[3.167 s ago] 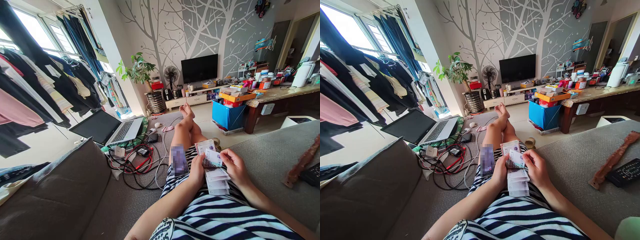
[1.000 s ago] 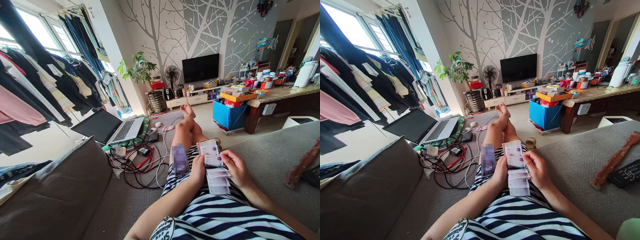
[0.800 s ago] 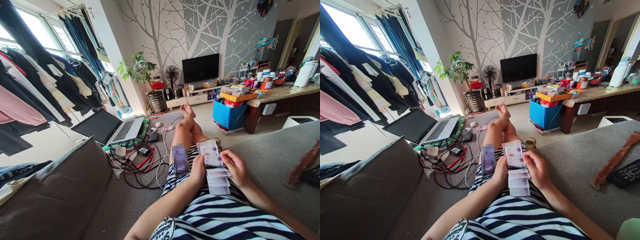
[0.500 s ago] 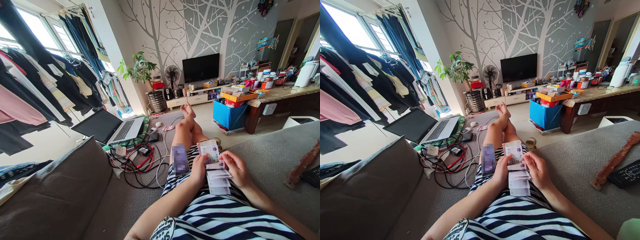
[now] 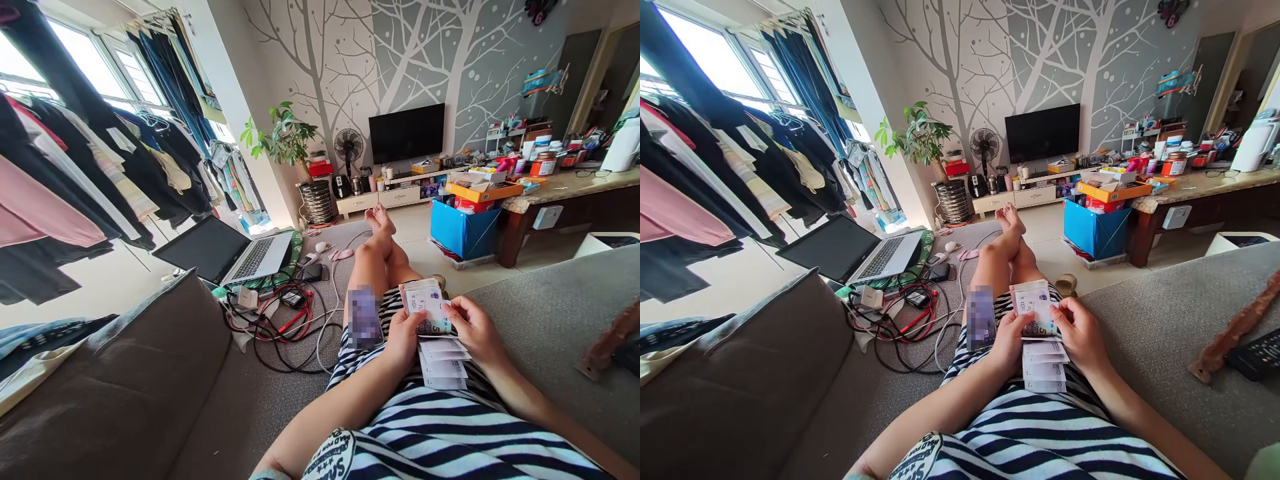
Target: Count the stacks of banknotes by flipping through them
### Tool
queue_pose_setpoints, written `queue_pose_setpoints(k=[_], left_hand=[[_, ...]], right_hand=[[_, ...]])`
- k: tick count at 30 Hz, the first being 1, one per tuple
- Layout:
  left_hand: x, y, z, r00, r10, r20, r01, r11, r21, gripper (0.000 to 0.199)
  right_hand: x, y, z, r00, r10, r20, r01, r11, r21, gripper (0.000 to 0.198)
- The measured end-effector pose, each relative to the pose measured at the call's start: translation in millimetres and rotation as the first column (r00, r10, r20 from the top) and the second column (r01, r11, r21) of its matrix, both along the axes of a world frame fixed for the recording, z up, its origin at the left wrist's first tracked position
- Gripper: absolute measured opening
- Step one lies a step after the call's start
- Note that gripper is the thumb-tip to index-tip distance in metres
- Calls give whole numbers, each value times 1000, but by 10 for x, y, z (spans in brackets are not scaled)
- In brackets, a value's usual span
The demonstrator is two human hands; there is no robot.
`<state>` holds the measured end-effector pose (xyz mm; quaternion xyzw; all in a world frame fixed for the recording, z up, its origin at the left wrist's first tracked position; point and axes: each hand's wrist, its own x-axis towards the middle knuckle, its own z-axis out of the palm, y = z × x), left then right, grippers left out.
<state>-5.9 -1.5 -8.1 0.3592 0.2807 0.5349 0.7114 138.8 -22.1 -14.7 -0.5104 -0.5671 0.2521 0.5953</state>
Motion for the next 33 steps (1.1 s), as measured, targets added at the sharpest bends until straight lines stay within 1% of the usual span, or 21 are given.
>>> queue_pose_setpoints(k=[3,7,12,16,20,25,28,33], left_hand=[[7,7,-23,1000,-2,6,2,1000,10,32],[8,-10,-3,1000,3,10,-3,1000,5,34],[12,-18,24,999,30,20,-29,999,-22,38],[24,0,14,997,69,18,-68,997,-47,35],[23,-1,38,997,80,15,-79,995,-60,33],[11,-21,85,997,76,-7,-76,996,-34,28],[14,-22,83,998,64,-9,-64,998,-16,30],[19,-24,77,998,58,-17,-58,998,5,34]], right_hand=[[15,-1,-26,999,-20,50,20,1000,-4,46],[30,0,-49,999,-21,49,21,1000,-3,43],[40,-25,-37,1000,8,9,-8,1000,12,39],[28,-68,0,999,33,-42,-31,999,40,37],[11,-114,31,995,58,-77,-54,997,52,36],[-5,-156,66,992,93,-84,-88,994,60,35],[-10,-168,91,990,109,-90,-103,992,77,33],[-6,-173,100,991,98,-90,-90,993,82,29]])
